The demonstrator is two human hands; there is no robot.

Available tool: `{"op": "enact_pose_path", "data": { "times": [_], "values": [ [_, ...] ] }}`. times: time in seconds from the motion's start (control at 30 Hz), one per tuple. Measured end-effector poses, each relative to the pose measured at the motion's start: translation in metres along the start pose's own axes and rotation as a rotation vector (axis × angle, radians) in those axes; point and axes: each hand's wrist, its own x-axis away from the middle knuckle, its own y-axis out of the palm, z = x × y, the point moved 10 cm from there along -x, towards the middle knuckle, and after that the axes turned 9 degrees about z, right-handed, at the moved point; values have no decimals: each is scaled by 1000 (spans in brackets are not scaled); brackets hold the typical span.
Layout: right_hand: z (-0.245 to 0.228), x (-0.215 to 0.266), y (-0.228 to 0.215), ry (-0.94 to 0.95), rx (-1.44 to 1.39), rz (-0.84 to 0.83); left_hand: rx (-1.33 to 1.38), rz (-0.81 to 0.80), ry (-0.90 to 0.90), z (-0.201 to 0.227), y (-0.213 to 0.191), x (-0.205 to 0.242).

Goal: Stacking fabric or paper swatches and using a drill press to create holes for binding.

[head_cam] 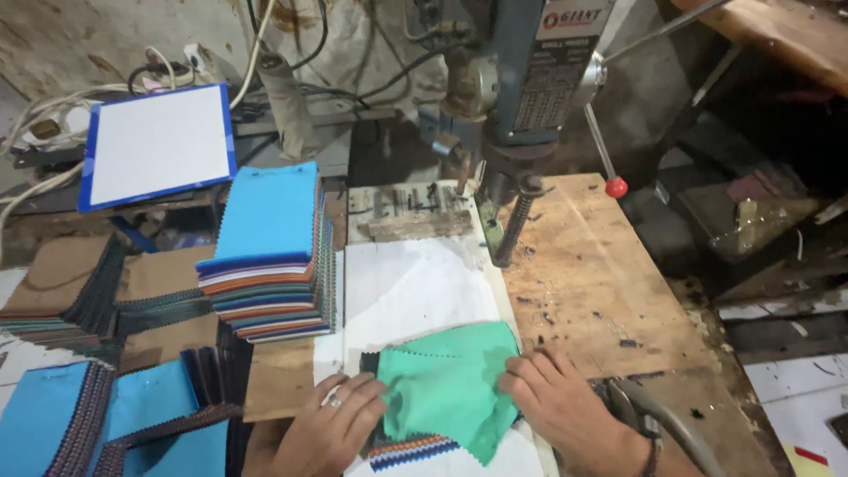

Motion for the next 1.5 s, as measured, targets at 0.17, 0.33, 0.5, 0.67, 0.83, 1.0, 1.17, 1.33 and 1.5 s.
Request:
{"op": "enact_pose_path", "data": {
  "times": [0.17, 0.33, 0.5, 0.67, 0.83, 1.0, 1.17, 1.33, 1.5],
  "values": [
    [-4, 14, -18, 48, -204, -328, -45, -355, 116, 13, 15, 36],
    [62, 117, -2, 1160, -545, -415, -144, -185, -200, 10, -37, 4],
    [18, 115, -2, 1489, -593, -953, -250, -345, -687, -11, -44, -31],
    [19, 124, 17, 1505, -754, -696, -124, -185, -707, -28, -15, -19],
    [50, 74, -21, 1446, -577, -576, -75, -216, -918, -37, -5, 0],
    [73, 47, 9, 1352, -642, -410, -94, -847, -1227, -44, -19, 7],
    [75, 36, 22, 1336, -532, -637, -320, -577, -1002, -46, -17, 6],
    [68, 36, 12, 1470, -651, -726, -92, -179, -411, 0, -7, -25],
    [68, 46, 21, 1328, -603, -725, -87, -448, -600, -19, 21, 11]
  ]
}}
